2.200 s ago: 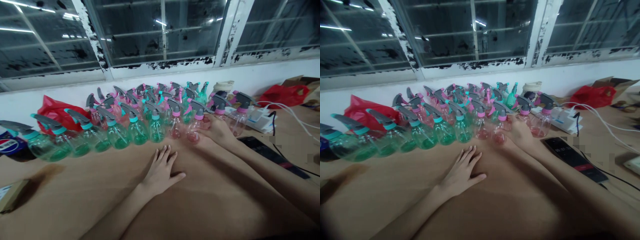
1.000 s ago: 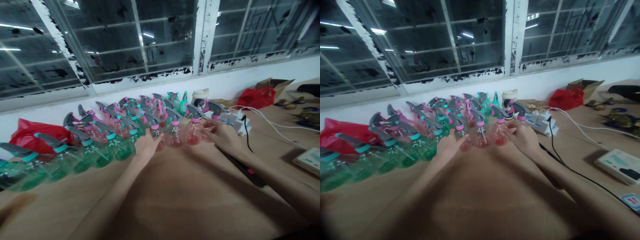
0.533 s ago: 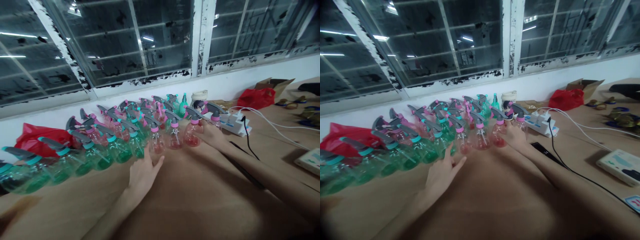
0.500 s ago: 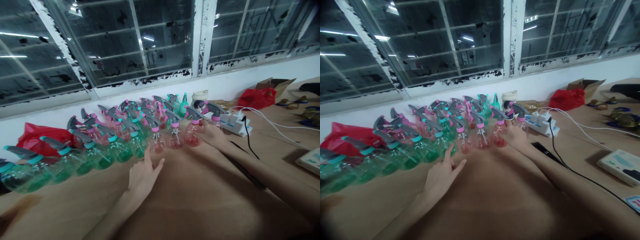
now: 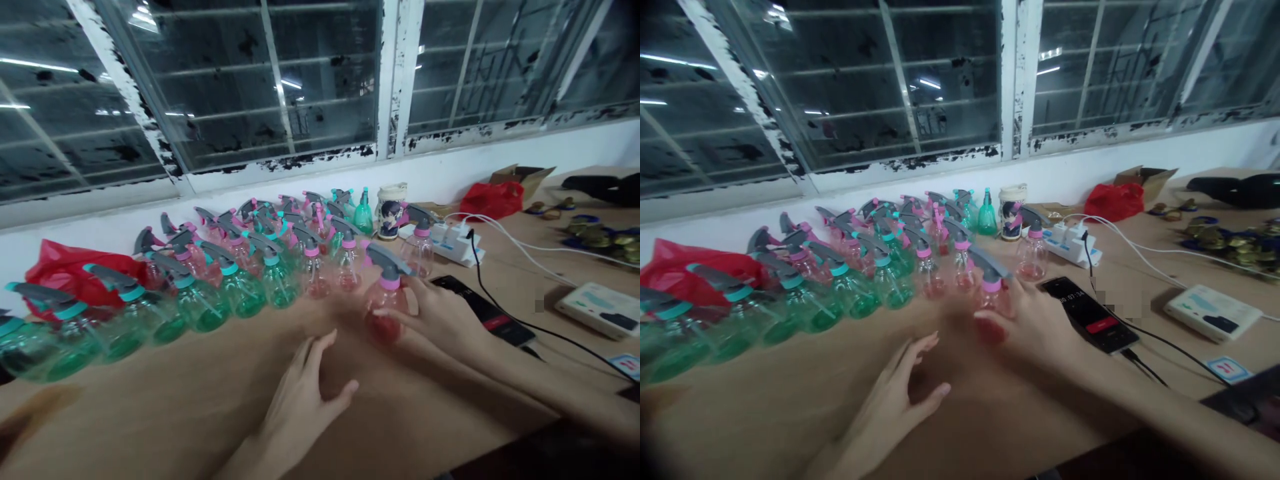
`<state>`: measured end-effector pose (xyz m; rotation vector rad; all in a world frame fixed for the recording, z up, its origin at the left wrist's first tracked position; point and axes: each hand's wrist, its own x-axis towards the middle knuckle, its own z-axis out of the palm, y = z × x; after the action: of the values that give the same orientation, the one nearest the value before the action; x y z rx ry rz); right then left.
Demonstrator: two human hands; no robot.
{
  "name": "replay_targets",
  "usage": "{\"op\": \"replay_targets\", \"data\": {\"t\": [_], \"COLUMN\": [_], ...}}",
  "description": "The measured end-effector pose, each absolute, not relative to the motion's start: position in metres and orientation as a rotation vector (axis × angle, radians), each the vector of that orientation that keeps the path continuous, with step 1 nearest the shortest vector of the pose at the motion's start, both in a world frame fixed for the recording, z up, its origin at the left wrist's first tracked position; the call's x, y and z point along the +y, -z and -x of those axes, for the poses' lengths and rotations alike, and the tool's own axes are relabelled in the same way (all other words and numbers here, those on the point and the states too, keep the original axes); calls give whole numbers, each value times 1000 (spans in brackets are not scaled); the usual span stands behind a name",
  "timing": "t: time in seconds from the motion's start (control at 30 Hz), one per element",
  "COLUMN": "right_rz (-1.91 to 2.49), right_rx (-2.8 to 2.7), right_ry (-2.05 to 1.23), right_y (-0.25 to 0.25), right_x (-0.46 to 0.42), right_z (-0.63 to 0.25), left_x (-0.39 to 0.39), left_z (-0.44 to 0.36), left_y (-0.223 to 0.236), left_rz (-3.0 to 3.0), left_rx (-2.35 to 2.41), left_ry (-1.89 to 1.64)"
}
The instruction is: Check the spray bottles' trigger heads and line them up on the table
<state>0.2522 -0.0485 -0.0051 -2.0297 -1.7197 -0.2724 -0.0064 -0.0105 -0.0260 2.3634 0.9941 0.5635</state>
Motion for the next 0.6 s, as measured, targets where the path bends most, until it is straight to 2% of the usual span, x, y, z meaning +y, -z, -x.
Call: {"op": "replay_targets", "data": {"t": [0.33,0.47,0.6], "right_rz": [1644,1387,1163], "right_rx": [-2040,-2076,-1891], "right_ry": [187,-196,-559], "right_y": [-13,-31,-28], "right_x": [-72,-56,-38], "right_z": [-172,-174,-173], "left_x": [-13,-11,-9], "left_z": [24,28,25], "left_y": [38,36,38], "left_rz": [-2393,-2412,-2389], "left_rx": [869,847,836], "left_ry": [-657,-700,-706]}}
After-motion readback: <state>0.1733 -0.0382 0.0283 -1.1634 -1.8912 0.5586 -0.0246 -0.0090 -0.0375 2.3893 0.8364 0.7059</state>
